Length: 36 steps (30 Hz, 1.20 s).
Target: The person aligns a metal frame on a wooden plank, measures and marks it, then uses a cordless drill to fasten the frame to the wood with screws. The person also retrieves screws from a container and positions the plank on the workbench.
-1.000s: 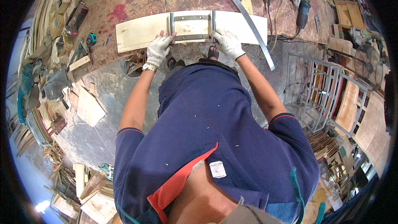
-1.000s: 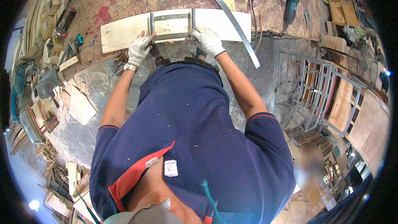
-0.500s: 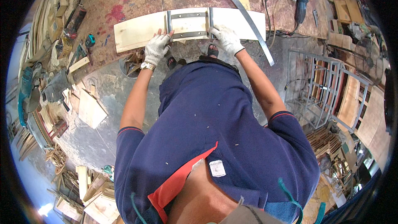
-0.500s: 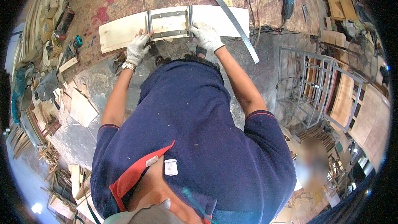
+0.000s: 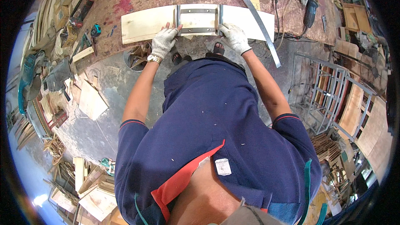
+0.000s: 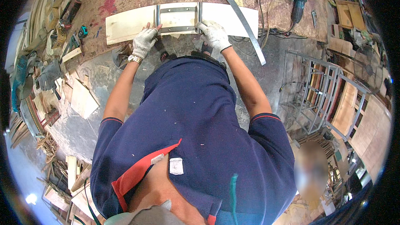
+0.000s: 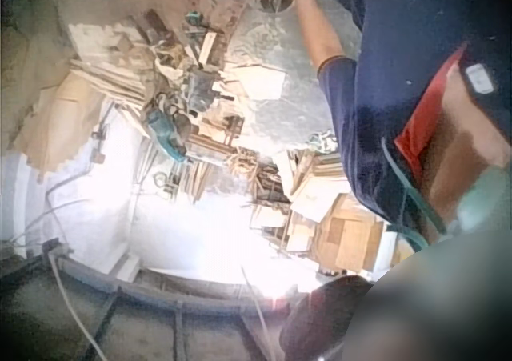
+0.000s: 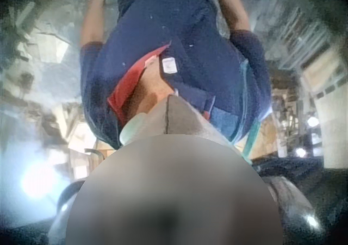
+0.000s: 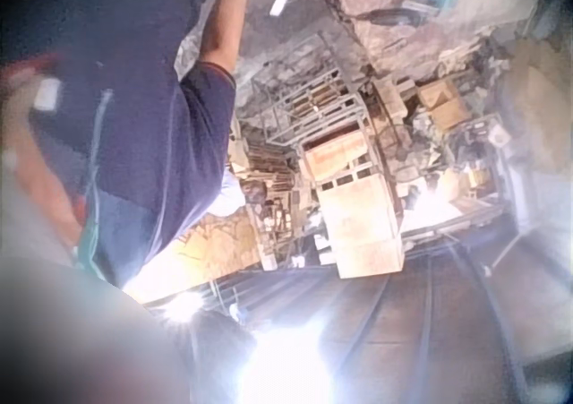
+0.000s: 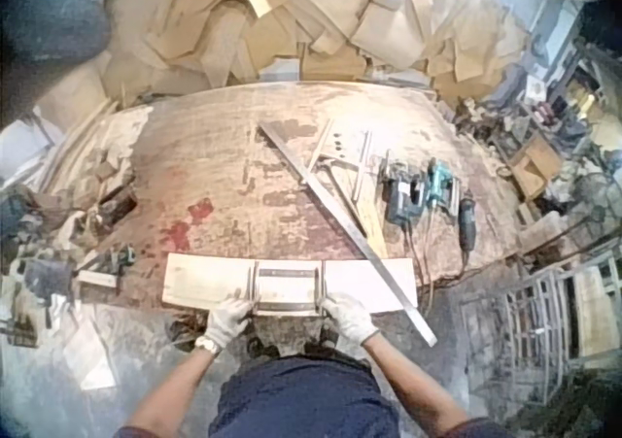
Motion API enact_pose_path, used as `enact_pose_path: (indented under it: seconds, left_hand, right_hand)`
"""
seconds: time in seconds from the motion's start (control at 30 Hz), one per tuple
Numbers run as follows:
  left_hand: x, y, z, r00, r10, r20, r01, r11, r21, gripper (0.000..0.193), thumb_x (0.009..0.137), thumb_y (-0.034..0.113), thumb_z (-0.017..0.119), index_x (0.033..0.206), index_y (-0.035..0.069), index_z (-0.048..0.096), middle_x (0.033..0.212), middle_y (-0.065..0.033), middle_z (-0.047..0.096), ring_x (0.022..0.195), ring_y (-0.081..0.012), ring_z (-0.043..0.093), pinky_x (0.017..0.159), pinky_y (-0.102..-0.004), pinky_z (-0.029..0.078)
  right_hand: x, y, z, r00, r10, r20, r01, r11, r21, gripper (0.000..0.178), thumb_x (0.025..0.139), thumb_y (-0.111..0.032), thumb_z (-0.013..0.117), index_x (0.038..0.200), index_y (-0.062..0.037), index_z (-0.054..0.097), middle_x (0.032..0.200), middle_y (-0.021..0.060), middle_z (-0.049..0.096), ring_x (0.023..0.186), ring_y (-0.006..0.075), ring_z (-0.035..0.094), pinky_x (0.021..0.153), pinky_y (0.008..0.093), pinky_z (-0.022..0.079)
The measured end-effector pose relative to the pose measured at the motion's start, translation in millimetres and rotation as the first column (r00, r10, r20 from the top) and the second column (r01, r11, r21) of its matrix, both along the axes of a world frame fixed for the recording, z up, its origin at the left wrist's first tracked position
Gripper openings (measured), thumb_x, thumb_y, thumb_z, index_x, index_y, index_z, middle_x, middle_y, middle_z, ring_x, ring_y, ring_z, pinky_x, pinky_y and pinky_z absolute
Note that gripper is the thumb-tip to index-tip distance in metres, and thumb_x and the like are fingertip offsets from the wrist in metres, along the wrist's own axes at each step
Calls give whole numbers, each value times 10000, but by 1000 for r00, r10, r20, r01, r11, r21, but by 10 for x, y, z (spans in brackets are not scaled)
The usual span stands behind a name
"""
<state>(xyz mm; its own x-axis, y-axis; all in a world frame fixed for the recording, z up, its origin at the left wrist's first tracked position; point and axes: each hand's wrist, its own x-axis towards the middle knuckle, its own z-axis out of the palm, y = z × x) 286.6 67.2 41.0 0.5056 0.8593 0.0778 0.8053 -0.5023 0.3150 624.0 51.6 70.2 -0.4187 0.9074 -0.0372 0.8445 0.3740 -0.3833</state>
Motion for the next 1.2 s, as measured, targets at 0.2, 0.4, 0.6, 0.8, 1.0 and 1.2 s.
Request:
enact_pose_path:
  seconds: [0.2,0.4,0.6,0.8,1.0,1.2]
  left_hand:
    - [-1,-3,-17,1000,-4,-14,4,1000,30,797,723,85,755,1440,319,498,1005,-37,661,1138,-275,627,1045,-430,497]
    - [-11,22,-22,999,-11,-42,8,998,-69,813,721,81,755,1455,300,483,1145,-50,668,1245,-310,574,1057,-436,482]
    - [-13,-8,14,1000,-20,-11,19,993,-118,834,745,137,754,1501,256,424,1339,-136,607,1307,-360,521,1066,-453,464]
    - [-35,-53,356,944,161,287,-128,983,-130,938,765,322,829,1535,91,344,1398,-233,539,1322,-352,506,1062,-388,447]
    - [195,-243,577,769,527,363,-559,829,-18,652,835,209,766,1428,106,513,1291,-197,631,1119,-330,651,887,-394,547]
    - [780,-199,862,405,562,721,-542,783,-306,469,975,304,624,1313,-16,567,1165,-144,698,1046,-206,668,876,-321,529]
  right_hand:
    - [11,-2,-32,1000,9,-1,-9,1000,10,419,739,-158,710,1145,-158,603,1116,89,621,1074,313,614,911,440,507]
    - [11,-11,32,1000,3,10,-2,999,-38,494,748,-152,722,1226,-173,597,1149,95,624,1083,314,614,923,432,506]
    - [258,-13,127,962,-187,-200,195,981,19,740,715,-273,834,1374,-121,533,1245,150,613,1161,331,589,993,418,476]
    - [1269,-360,167,675,-735,65,703,668,243,784,742,-489,814,1335,-51,547,1228,213,629,1131,374,608,965,437,483]
    - [1612,-549,162,699,-712,66,715,697,-58,499,915,-439,646,1172,-13,608,1020,229,690,941,412,674,791,491,516]
    - [1650,-438,520,714,-631,-303,431,738,-520,289,943,-257,664,859,14,610,675,3,546,639,99,453,572,294,394]
